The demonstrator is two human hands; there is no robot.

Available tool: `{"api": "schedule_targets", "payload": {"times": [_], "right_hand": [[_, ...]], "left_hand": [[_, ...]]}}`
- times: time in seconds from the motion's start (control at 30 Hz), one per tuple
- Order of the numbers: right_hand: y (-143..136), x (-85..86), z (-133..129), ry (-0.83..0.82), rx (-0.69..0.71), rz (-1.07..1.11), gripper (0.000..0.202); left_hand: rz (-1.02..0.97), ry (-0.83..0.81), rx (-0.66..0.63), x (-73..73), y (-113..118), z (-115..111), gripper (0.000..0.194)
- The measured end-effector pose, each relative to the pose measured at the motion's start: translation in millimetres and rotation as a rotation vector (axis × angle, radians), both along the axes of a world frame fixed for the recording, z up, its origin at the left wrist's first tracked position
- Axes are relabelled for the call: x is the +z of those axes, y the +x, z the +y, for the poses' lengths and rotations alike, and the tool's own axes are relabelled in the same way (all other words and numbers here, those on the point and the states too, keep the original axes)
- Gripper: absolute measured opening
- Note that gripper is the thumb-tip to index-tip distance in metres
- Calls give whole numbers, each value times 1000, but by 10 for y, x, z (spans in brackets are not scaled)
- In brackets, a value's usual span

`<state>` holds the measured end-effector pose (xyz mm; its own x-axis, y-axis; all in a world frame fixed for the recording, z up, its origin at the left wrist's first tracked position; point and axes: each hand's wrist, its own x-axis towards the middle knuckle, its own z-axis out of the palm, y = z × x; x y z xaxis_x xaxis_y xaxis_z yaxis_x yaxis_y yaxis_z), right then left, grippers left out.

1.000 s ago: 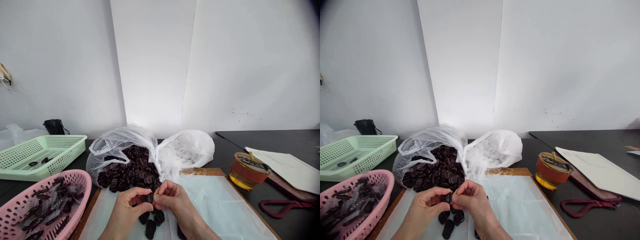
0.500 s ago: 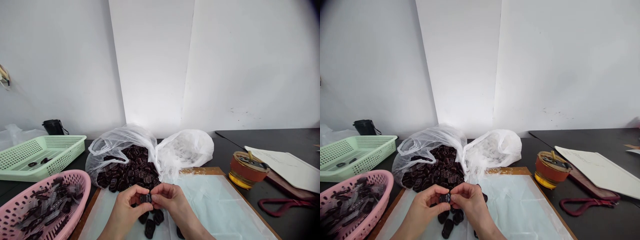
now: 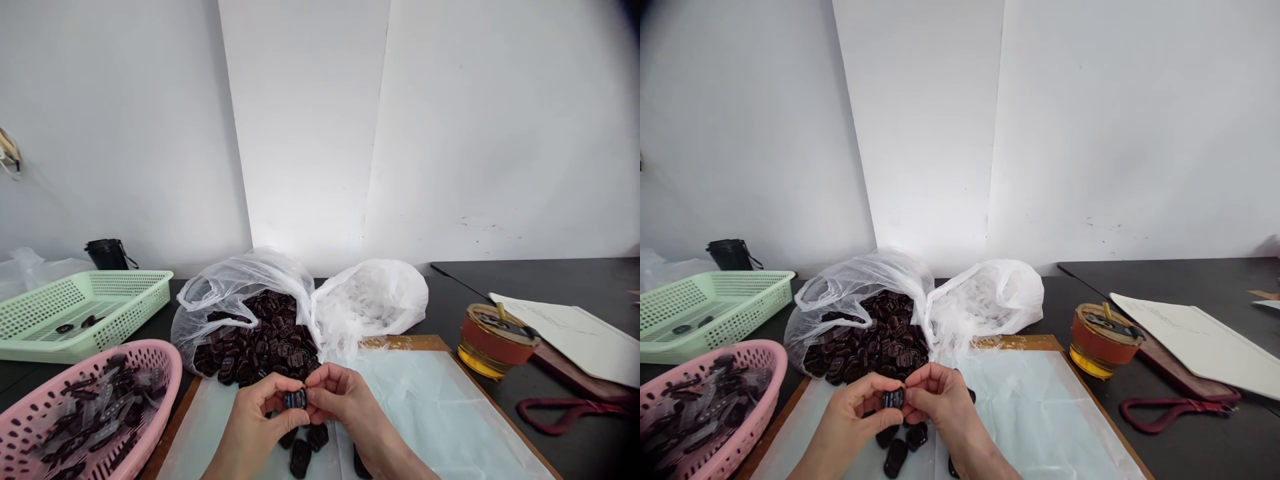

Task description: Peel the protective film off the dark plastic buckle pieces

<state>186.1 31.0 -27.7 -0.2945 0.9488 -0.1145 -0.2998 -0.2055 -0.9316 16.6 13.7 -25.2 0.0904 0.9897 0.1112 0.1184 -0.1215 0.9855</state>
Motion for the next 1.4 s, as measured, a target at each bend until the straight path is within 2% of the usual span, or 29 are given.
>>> {"api": "schedule_targets", "payload": {"times": [0.2,0.3,0.43,0.5,0.57,0.73,0.83,1.13,1.4], "right_hand": [[-16,-7,17,-1,3,-23,33],[-28,-18,17,58,10,-77,24],[-31,30,-34,360,-94,-325,3],[-32,65,-67,508,-139,-462,9],[-39,86,-91,579,-147,-573,13],[-58,70,-95,582,-147,-739,18],[-55,45,-86,576,-146,-783,19],[-85,4,-83,591,-176,-826,23],[-112,-67,-59,581,-203,-858,23]], "left_hand": [[71,16,21,-22,-6,4,20],[157,57,42,-21,-22,17,19],[293,101,94,-23,-59,24,20],[371,148,102,-40,-79,20,20],[444,226,94,-69,-91,18,20],[578,526,81,-149,-80,18,31],[662,647,56,-167,-61,8,34],[824,702,39,-222,-11,-18,39],[855,748,66,-271,23,-24,37]]}}
